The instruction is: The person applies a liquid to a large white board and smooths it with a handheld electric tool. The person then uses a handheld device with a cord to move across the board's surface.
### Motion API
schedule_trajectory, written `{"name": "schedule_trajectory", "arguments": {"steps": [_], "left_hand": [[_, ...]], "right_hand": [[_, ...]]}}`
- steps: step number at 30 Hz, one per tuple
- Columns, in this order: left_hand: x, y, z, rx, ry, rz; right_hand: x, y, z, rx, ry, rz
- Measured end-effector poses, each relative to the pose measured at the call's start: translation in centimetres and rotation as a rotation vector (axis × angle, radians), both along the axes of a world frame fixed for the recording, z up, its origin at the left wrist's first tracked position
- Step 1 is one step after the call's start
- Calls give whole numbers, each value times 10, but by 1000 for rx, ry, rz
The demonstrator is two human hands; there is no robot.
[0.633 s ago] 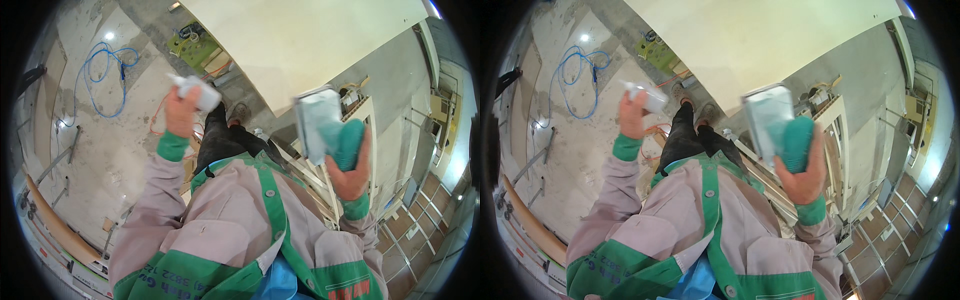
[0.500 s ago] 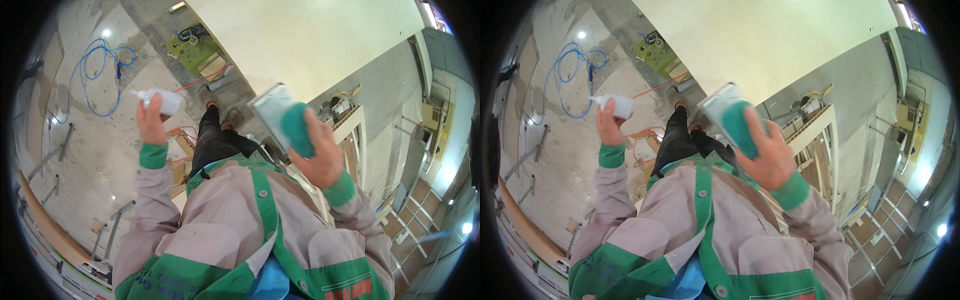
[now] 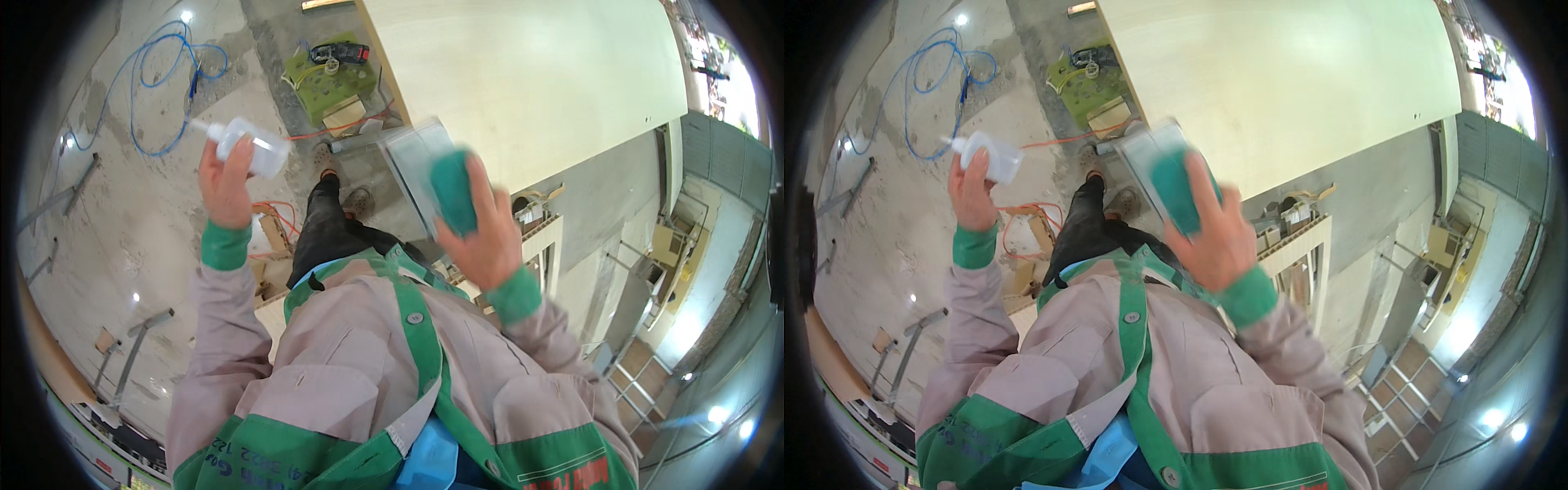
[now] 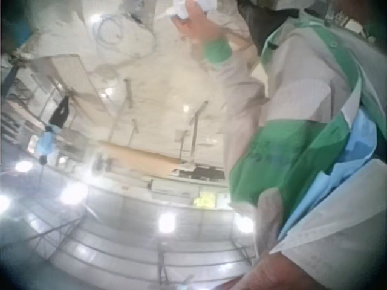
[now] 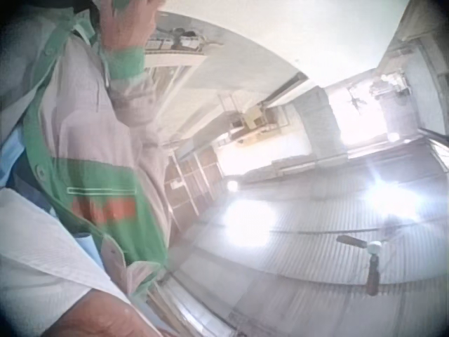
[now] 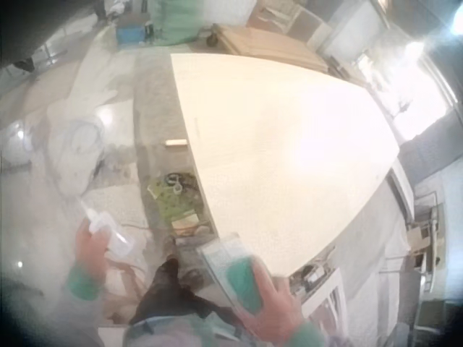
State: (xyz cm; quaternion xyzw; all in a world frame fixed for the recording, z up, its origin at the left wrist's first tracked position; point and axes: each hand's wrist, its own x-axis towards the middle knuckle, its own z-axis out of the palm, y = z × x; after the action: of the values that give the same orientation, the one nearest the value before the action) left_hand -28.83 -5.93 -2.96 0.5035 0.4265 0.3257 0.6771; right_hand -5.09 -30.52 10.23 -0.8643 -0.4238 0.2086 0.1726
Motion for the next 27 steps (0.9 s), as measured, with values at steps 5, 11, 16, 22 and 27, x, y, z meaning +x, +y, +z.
{"name": "schedule_trajectory", "arguments": {"steps": [5, 11, 16, 22, 27], "left_hand": [[-24, -6, 3, -164, 209, 238], [36, 28, 16, 79, -87, -34], [7, 21, 5, 40, 33, 28], [-69, -25, -25, -192, 239, 315], [-65, 0, -21, -87, 226, 259]], "right_hand": [[36, 38, -21, 72, -70, -24], [111, 161, -41, 92, -51, 28], [32, 26, -13, -22, -36, -13], [-1, -37, -14, 40, -103, 29], [73, 112, -32, 132, -135, 40]]}}
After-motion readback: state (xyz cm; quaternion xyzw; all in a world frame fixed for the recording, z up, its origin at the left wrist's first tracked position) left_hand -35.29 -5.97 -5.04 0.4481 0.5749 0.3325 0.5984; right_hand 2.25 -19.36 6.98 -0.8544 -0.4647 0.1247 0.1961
